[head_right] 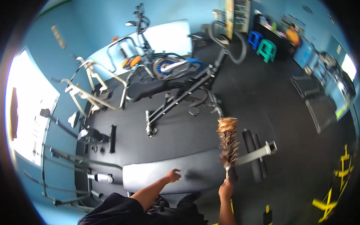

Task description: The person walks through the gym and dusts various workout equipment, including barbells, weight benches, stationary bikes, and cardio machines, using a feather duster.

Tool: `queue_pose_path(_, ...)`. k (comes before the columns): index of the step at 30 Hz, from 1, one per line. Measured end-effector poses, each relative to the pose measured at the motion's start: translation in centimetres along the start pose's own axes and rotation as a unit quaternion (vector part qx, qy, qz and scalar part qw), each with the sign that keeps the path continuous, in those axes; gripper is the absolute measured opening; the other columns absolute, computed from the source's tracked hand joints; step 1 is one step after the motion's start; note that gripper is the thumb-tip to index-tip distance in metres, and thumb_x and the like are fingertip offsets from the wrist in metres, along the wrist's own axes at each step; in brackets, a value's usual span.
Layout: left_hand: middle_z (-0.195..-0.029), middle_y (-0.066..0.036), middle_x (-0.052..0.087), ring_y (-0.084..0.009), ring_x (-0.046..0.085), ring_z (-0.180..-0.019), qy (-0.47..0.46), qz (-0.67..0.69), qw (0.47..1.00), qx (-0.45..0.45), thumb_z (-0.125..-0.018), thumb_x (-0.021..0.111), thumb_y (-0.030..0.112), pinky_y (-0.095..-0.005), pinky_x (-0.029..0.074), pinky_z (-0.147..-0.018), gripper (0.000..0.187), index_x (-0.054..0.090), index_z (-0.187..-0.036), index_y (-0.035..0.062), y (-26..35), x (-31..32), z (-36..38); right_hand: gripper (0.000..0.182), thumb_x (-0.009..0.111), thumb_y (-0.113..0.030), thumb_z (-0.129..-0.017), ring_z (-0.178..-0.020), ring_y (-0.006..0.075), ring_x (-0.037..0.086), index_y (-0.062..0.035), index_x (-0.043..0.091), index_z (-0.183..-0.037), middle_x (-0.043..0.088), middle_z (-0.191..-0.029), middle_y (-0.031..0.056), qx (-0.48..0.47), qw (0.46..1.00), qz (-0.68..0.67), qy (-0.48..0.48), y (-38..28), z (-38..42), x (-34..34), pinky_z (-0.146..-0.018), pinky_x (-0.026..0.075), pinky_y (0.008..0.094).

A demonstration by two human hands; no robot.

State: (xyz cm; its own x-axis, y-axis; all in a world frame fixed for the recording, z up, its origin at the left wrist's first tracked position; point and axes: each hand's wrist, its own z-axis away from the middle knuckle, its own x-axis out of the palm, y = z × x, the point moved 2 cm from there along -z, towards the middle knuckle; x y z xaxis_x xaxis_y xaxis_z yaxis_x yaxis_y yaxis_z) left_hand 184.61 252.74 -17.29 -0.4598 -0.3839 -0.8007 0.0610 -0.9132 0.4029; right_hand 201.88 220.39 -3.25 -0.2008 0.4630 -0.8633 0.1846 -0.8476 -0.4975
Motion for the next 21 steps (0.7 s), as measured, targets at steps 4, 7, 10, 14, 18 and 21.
queue_pose_path(4,-0.098,-0.005,0.071,-0.0241,0.069,-0.087,0.096,0.401,0.819,-0.400,-0.087,0.062,0.032,-0.0389,0.054,-0.079,0.024,0.070,-0.102,0.0153,-1.5,0.0,12.3,0.036,0.049,-0.014,-0.094,-0.094,0.0374,0.062,-0.0007,0.054,-0.127,0.062,-0.107,0.0214,-0.066,0.985,0.038,-0.152,-4.6,4.4,2.7,-0.079,0.049,0.0479)
queue_pose_path(7,-0.102,-0.009,0.070,-0.0281,0.067,-0.095,0.093,0.209,0.922,-0.312,-0.089,0.059,0.040,-0.0397,0.053,-0.081,0.031,0.071,-0.099,0.0134,-2.5,4.5,20.7,0.035,0.050,-0.012,-0.091,-0.092,0.0404,0.062,0.0000,0.055,-0.125,0.063,-0.099,0.0249,-0.162,0.961,-0.006,-0.223,-7.3,9.2,9.2,-0.080,0.050,0.0480)
queue_pose_path(10,-0.105,-0.013,0.069,-0.0303,0.065,-0.100,-0.006,0.043,0.959,-0.281,-0.091,0.054,0.047,-0.0406,0.051,-0.084,0.041,0.073,-0.094,0.0113,-4.3,13.2,26.3,0.030,0.052,-0.011,-0.089,-0.091,0.0423,0.062,-0.0016,0.058,-0.117,0.063,-0.092,0.0262,-0.242,0.909,-0.002,-0.339,-12.7,14.3,14.5,-0.080,0.050,0.0498)
queue_pose_path(14,-0.105,-0.017,0.068,-0.0319,0.064,-0.101,0.044,0.294,0.850,-0.434,-0.092,0.051,0.051,-0.0413,0.050,-0.086,0.047,0.072,-0.097,0.0084,-3.7,14.0,35.7,0.024,0.051,-0.016,-0.091,-0.096,0.0412,0.063,-0.0072,0.056,-0.113,0.064,-0.099,0.0231,-0.337,0.825,0.116,-0.440,-20.1,21.5,21.7,-0.082,0.050,0.0499)
queue_pose_path(18,-0.092,-0.019,0.070,-0.0354,0.066,-0.091,0.284,0.385,0.705,-0.524,-0.090,0.055,0.047,-0.0400,0.051,-0.082,0.047,0.070,-0.094,0.0036,-3.3,11.9,45.1,0.026,0.047,-0.024,-0.093,-0.105,0.0363,0.062,-0.0120,0.060,-0.112,0.066,-0.108,0.0149,-0.431,0.705,0.240,-0.510,-27.1,28.5,24.1,-0.085,0.049,0.0512)
queue_pose_path(21,-0.090,-0.019,0.069,-0.0335,0.067,-0.086,0.337,0.442,0.628,-0.544,-0.086,0.059,0.045,-0.0406,0.051,-0.079,0.044,0.070,-0.090,0.0020,-4.6,14.5,52.8,0.024,0.048,-0.024,-0.093,-0.107,0.0349,0.062,-0.0145,0.062,-0.110,0.066,-0.111,0.0143,-0.436,0.693,0.261,-0.511,-30.2,32.5,25.2,-0.084,0.048,0.0518)
